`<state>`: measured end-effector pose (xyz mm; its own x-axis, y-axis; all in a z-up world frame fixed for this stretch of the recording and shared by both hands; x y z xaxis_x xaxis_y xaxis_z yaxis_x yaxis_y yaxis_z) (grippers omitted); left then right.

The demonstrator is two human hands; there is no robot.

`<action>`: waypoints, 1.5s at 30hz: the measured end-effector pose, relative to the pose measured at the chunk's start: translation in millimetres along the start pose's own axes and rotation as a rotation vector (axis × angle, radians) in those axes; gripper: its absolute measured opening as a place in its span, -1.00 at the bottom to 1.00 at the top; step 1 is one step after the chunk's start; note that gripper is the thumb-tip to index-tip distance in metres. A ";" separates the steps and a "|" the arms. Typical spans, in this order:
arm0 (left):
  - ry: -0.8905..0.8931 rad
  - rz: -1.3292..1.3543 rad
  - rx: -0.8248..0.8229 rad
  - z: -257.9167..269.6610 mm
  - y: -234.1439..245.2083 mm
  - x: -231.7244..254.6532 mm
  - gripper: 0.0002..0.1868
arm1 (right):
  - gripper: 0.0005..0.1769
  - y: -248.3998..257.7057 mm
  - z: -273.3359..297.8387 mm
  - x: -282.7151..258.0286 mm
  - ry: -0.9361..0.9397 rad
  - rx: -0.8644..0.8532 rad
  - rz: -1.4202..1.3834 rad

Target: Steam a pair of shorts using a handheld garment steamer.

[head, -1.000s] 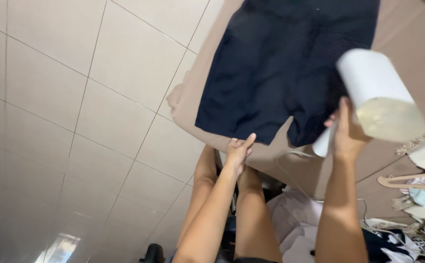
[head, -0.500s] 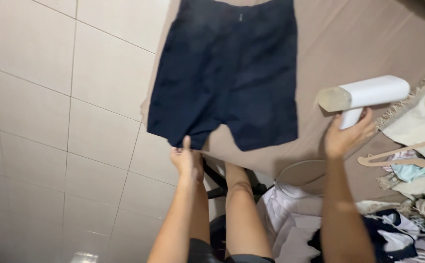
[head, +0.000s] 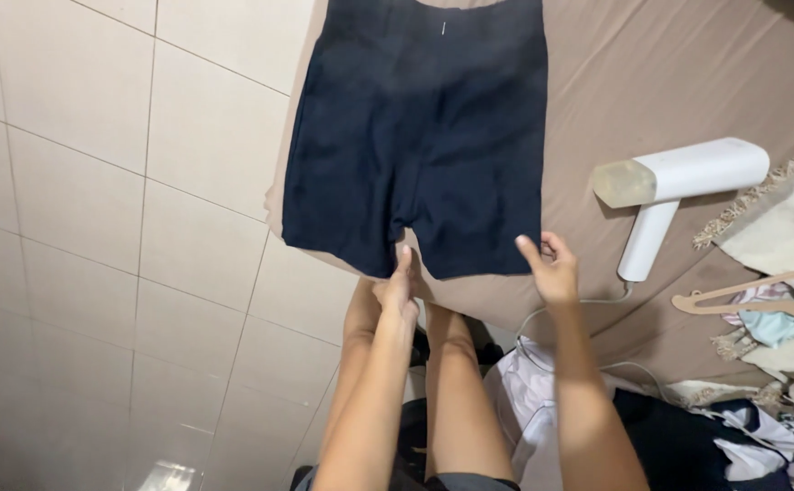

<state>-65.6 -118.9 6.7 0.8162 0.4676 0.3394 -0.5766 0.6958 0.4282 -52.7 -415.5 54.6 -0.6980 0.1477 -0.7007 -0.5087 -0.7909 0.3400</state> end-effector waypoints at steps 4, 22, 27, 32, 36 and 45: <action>0.435 0.038 -0.161 8.0 -21.4 -40.7 -0.53 | -0.70 10.5 -6.0 -2.7 -0.036 -0.124 -0.011; -0.016 0.199 -0.283 36.5 -39.1 2.0 -0.70 | -0.73 -42.9 -16.9 -183.5 0.702 0.085 0.549; -0.266 0.025 -0.166 17.7 -29.1 1.0 -0.73 | -0.29 -113.0 -78.0 -249.2 1.210 -0.155 0.664; -0.277 -0.025 -0.165 23.6 -24.9 -0.1 -0.68 | -0.32 -178.3 -94.7 -262.4 1.272 -0.382 0.947; -0.319 -0.071 -0.146 17.2 -27.2 -12.5 -0.60 | -0.21 -222.6 -111.8 -246.0 1.272 -0.523 0.989; 0.146 0.355 -0.297 4.3 10.8 -2.0 -0.49 | -0.59 -251.2 -177.3 -243.3 0.819 -0.609 0.456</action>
<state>-73.6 -114.7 14.2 0.5794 0.7614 0.2908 -0.8028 0.5948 0.0420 334.3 -358.0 28.4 -0.0993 -0.4889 -0.8666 0.1983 -0.8632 0.4643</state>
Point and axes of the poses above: each hand's wrist, its own z-axis away from the middle knuckle, its own y-axis out of the back of the hand, x = y × z, the point moved 4 cm from there along -z, towards the middle knuckle, and after that the axes turned 11 degrees about x, right-handed, at the moved point
